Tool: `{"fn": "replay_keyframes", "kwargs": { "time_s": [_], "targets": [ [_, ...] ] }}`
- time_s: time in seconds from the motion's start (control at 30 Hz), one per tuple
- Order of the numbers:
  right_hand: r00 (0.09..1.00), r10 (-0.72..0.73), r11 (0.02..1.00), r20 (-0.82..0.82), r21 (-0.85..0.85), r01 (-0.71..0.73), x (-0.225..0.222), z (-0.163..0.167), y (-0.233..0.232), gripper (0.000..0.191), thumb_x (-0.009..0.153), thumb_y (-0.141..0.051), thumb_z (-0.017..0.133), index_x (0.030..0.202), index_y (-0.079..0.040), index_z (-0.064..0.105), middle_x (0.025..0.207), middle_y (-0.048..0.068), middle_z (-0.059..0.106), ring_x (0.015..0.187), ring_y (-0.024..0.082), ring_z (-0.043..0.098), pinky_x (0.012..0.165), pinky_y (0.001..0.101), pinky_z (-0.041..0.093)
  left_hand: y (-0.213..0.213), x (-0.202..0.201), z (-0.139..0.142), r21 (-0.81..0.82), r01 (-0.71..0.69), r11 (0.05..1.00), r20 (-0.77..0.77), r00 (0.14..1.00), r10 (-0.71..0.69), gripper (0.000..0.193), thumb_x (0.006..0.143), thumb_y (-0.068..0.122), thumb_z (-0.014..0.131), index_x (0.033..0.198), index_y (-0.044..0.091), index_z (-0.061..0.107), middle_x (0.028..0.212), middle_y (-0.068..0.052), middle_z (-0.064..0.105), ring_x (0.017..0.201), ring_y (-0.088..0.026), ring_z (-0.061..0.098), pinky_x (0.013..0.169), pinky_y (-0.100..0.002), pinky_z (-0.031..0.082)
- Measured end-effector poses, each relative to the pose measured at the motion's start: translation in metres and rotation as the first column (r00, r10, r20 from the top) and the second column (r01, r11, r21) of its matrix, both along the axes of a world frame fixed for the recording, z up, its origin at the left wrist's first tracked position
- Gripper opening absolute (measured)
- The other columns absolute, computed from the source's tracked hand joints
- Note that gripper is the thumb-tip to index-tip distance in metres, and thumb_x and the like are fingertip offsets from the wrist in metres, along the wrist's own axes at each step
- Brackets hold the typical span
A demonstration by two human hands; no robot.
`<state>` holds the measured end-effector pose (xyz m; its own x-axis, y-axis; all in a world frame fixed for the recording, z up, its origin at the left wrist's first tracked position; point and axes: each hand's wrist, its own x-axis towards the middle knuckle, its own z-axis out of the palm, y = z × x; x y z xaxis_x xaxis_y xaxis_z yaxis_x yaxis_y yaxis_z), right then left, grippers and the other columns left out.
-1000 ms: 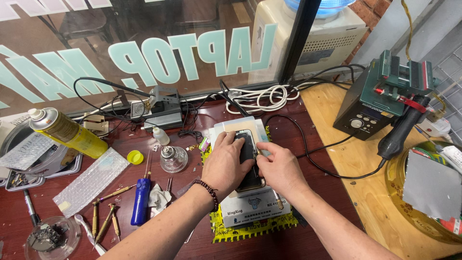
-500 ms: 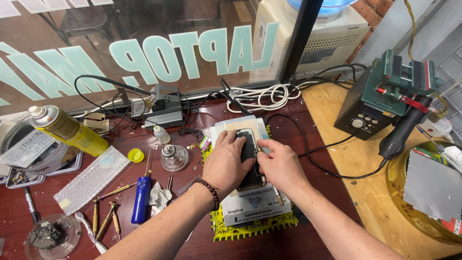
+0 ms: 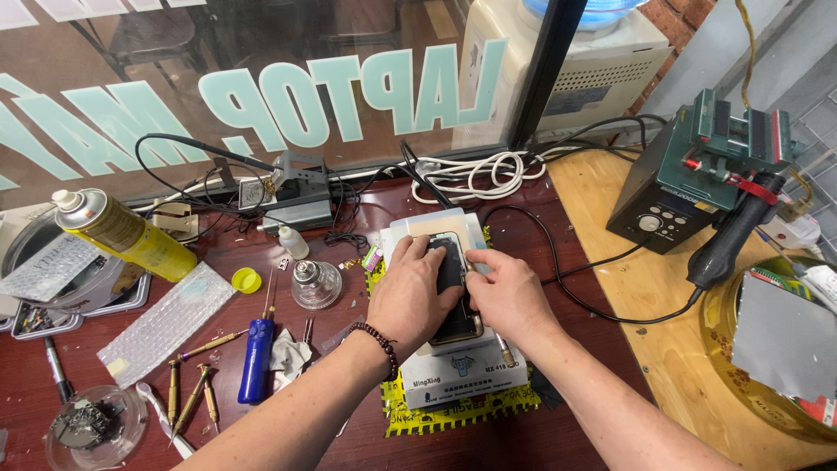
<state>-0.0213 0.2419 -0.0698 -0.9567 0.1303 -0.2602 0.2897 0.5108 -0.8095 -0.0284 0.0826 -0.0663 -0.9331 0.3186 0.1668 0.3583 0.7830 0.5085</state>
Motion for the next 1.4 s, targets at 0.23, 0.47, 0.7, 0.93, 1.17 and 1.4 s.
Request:
{"fn": "replay_keyframes", "kwargs": {
  "time_s": [0.23,0.47,0.7,0.93,1.17,1.4],
  "targets": [
    [0.999,-0.004,1.000,0.035,-0.005,0.004,-0.003,0.001,-0.001,0.045,0.088,-0.016,0.062,0.133,-0.012,0.067,0.075,0.011,0.078,0.060,0.013,0.069,0.054,0.0315,0.056,0.000,0.000,-0.002,0.007,0.000,1.000,0.029,1.000,0.000,0.057,0.074,0.024,0.081,0.123,-0.002,0.065,0.138,-0.018,0.054,0.136,-0.036,0.043,0.106,-0.045,0.044],
    [0.998,-0.041,0.995,0.039,-0.091,0.045,-0.009,0.005,-0.001,0.047,0.089,-0.015,0.062,0.135,-0.010,0.066,0.070,0.006,0.072,0.057,0.010,0.062,0.050,0.0305,0.053,-0.002,0.000,0.003,0.033,0.005,0.999,0.027,1.000,-0.006,0.055,0.074,0.023,0.081,0.121,-0.002,0.066,0.135,-0.018,0.056,0.133,-0.036,0.045,0.104,-0.045,0.045],
    [0.991,-0.131,0.959,0.007,-0.254,0.128,0.005,0.014,0.006,0.046,0.092,-0.016,0.061,0.138,-0.006,0.061,0.066,0.005,0.065,0.051,0.011,0.053,0.049,0.0277,0.044,0.002,-0.004,0.013,-0.052,-0.023,0.998,0.065,0.998,0.026,0.052,0.069,0.023,0.081,0.118,0.005,0.072,0.129,-0.016,0.058,0.127,-0.035,0.047,0.097,-0.050,0.042],
    [0.987,-0.157,0.941,0.036,-0.299,0.160,0.016,0.024,0.012,0.043,0.095,-0.018,0.059,0.136,-0.007,0.062,0.068,0.004,0.065,0.053,0.010,0.054,0.051,0.0269,0.047,0.016,-0.042,-0.004,0.068,0.076,0.995,-0.082,0.994,-0.070,0.020,0.084,0.015,0.069,0.100,0.008,0.078,0.100,-0.014,0.070,0.104,-0.032,0.063,0.092,-0.042,0.052],
    [0.984,-0.167,0.926,0.053,-0.334,0.175,0.018,0.017,0.024,0.044,0.095,-0.018,0.060,0.137,-0.007,0.061,0.069,0.004,0.065,0.054,0.009,0.054,0.051,0.0260,0.047,0.019,-0.068,-0.023,0.010,0.235,0.972,-0.071,0.970,-0.233,0.011,0.081,0.013,0.070,0.088,0.007,0.076,0.096,-0.014,0.070,0.102,-0.034,0.066,0.086,-0.045,0.054],
    [0.993,-0.114,0.963,0.021,-0.242,0.116,0.013,0.008,0.023,0.044,0.093,-0.019,0.061,0.136,-0.007,0.063,0.068,0.005,0.067,0.049,0.009,0.052,0.047,0.0265,0.045,0.022,-0.072,-0.032,0.117,0.177,0.977,-0.108,0.980,-0.165,0.013,0.087,0.013,0.066,0.090,0.001,0.071,0.097,-0.018,0.070,0.099,-0.039,0.065,0.085,-0.048,0.053]
  ]
}}
